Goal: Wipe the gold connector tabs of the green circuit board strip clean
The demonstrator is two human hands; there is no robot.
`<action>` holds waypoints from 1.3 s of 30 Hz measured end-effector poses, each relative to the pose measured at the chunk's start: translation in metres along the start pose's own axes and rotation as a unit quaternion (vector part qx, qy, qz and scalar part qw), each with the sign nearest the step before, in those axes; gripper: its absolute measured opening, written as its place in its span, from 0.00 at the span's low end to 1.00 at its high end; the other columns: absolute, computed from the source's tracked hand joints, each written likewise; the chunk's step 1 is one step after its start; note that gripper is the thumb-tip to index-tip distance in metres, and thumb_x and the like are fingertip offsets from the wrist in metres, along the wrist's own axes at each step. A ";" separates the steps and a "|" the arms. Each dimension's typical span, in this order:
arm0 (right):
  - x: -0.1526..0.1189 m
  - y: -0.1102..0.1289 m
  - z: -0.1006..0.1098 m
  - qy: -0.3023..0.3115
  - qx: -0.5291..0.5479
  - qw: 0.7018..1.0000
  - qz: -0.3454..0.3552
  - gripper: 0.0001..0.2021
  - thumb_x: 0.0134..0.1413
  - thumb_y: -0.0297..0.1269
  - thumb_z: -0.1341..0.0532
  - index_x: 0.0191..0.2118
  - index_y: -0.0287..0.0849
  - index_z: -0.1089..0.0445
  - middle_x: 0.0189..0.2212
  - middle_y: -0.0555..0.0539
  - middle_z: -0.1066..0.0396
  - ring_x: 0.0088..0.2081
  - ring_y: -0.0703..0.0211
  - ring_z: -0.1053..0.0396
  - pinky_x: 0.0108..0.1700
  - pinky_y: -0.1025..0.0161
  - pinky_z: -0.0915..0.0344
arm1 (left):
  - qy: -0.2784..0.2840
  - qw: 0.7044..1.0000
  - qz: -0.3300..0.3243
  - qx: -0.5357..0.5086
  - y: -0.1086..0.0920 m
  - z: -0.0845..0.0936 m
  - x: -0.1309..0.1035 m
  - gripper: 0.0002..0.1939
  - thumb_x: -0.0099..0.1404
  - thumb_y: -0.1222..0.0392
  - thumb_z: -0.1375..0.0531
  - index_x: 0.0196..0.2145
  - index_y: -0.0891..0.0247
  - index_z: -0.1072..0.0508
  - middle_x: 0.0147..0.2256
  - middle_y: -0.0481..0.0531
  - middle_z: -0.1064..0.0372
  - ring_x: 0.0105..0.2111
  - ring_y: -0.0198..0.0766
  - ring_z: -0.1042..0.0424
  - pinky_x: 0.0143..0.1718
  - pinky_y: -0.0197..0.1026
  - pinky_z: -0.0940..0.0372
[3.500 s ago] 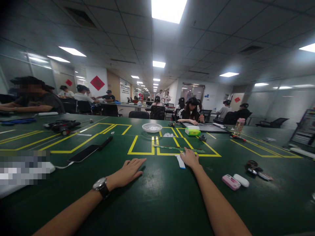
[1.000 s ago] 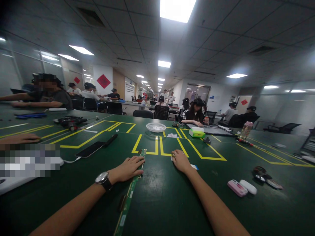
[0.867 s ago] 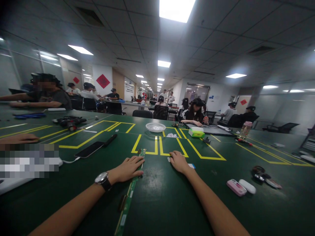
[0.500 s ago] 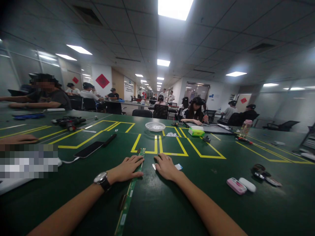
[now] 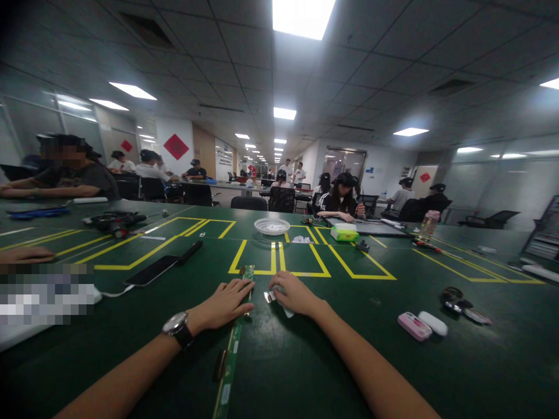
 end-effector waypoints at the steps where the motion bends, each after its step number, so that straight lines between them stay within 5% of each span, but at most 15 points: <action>1: -0.001 -0.001 0.003 0.015 0.014 1.000 0.020 0.08 0.56 0.26 0.44 0.39 0.42 0.31 0.39 0.46 0.32 0.44 0.58 0.35 0.49 0.60 0.40 | 0.002 1.000 -0.001 -0.002 0.000 0.001 0.000 0.34 0.69 0.36 0.61 0.65 0.58 0.51 0.63 0.59 0.52 0.61 0.52 0.52 0.54 0.54 0.50; 19: -0.005 -0.006 -0.001 -0.009 -0.025 0.999 0.022 0.10 0.54 0.30 0.41 0.43 0.41 0.32 0.40 0.44 0.32 0.43 0.56 0.35 0.46 0.59 0.39 | 0.040 0.998 -0.028 -0.039 0.005 0.011 -0.002 0.34 0.68 0.39 0.53 0.65 0.57 0.53 0.64 0.57 0.53 0.61 0.50 0.53 0.57 0.52 0.53; 39: -0.001 -0.002 -0.026 -0.040 -0.056 0.996 -0.052 0.07 0.55 0.35 0.41 0.40 0.42 0.31 0.40 0.45 0.32 0.44 0.56 0.36 0.47 0.58 0.42 | 0.028 1.000 -0.003 -0.002 0.003 -0.003 0.002 0.36 0.68 0.35 0.59 0.65 0.59 0.51 0.65 0.59 0.57 0.63 0.53 0.56 0.57 0.58 0.54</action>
Point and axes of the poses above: each hand's wrist, its own x-axis towards the middle knuckle, its own z-axis out of the back of the hand, y = z × x, the point moved 2 cm from there along x, towards the middle knuckle
